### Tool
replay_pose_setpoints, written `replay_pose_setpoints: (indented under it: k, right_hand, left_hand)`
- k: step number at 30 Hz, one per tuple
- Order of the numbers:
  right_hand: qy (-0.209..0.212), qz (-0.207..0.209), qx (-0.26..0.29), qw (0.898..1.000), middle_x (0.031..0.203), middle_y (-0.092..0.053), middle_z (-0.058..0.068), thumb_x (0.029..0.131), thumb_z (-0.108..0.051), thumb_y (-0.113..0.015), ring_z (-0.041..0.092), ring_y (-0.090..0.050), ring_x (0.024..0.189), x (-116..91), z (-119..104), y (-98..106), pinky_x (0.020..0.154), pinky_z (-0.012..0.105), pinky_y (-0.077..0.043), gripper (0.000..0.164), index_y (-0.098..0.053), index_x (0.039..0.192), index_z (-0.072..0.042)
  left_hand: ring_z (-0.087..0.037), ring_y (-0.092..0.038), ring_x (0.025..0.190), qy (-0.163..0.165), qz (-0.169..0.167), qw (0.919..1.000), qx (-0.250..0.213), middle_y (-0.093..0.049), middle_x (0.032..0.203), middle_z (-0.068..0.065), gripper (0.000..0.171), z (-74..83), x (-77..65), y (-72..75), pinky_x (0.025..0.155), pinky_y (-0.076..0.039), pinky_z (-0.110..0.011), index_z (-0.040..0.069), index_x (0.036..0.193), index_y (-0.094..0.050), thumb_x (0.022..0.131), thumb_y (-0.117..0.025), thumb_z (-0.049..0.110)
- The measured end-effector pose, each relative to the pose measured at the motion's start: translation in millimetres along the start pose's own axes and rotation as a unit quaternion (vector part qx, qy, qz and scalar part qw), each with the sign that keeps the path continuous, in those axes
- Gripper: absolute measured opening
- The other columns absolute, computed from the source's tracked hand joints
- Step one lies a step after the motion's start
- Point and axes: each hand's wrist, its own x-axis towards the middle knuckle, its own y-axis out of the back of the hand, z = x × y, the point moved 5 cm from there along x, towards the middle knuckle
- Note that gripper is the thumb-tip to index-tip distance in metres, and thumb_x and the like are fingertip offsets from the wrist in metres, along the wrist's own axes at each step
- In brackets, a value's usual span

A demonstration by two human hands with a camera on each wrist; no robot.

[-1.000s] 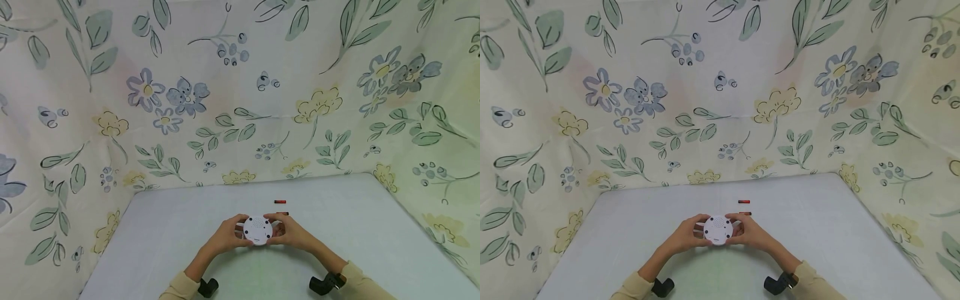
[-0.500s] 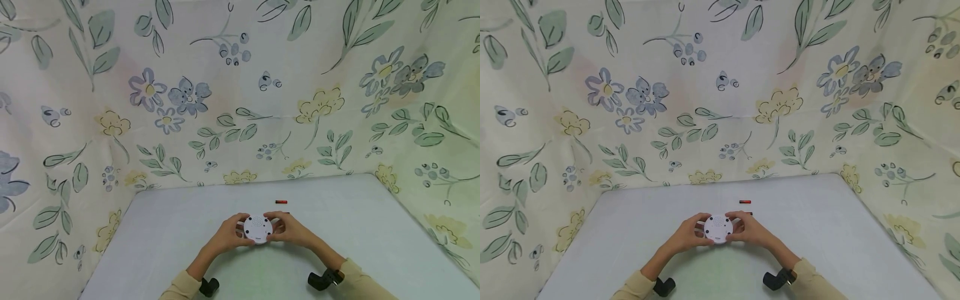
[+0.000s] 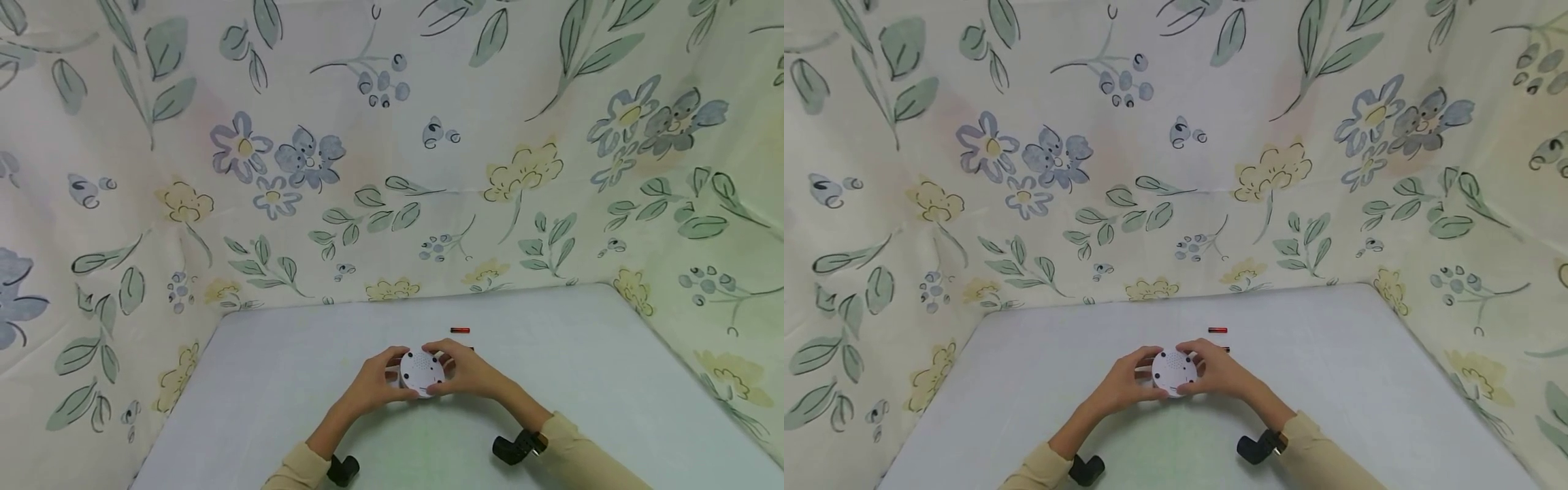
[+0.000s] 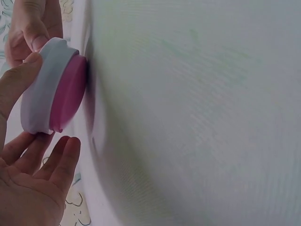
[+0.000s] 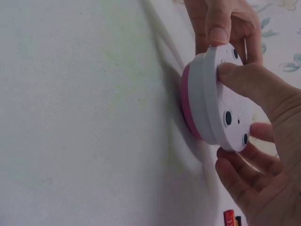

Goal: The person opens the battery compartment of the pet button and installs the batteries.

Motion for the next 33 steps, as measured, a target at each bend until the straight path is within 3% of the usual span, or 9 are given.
replay_pose_setpoints:
  k: [6, 18, 33]
  right_hand:
    - [0.004, -0.01, -0.017, 1.0, 0.133, -0.058, 0.003, 0.081, -0.032, -0.089, 0.02, -0.06, 0.106, 3, -1, -1, 0.088, 0.033, -0.054, 0.076, -0.054, 0.142, -0.004]
    - [0.017, -0.026, 0.005, 1.0, 0.135, -0.056, 0.004, 0.083, -0.023, -0.087, 0.022, -0.064, 0.108, 10, -5, -1, 0.088, 0.036, -0.055, 0.073, -0.051, 0.145, -0.007]
    - [0.001, -0.058, 0.036, 0.998, 0.146, -0.05, 0.008, 0.082, -0.018, -0.088, 0.028, -0.06, 0.119, 11, -4, -1, 0.092, 0.033, -0.053, 0.078, -0.048, 0.149, -0.009]
  left_hand:
    - [-0.028, -0.058, 0.123, -0.007, 0.01, 0.9999, 0.0, -0.06, 0.135, -0.013, 0.074, -0.6, 0.4, 1.2, 0.097, -0.051, -0.041, 0.0, 0.141, -0.053, 0.08, -0.091, 0.019]
    - [-0.026, -0.059, 0.12, -0.019, 0.028, 0.9994, -0.005, -0.06, 0.133, -0.009, 0.076, 0.1, 4.5, 3.3, 0.095, -0.052, -0.042, 0.003, 0.139, -0.056, 0.075, -0.093, 0.02]
    - [-0.025, -0.061, 0.117, -0.018, 0.02, 0.9996, 0.008, -0.061, 0.133, -0.01, 0.077, 3.5, 8.7, 5.3, 0.094, -0.053, -0.041, 0.003, 0.139, -0.058, 0.074, -0.094, 0.021]
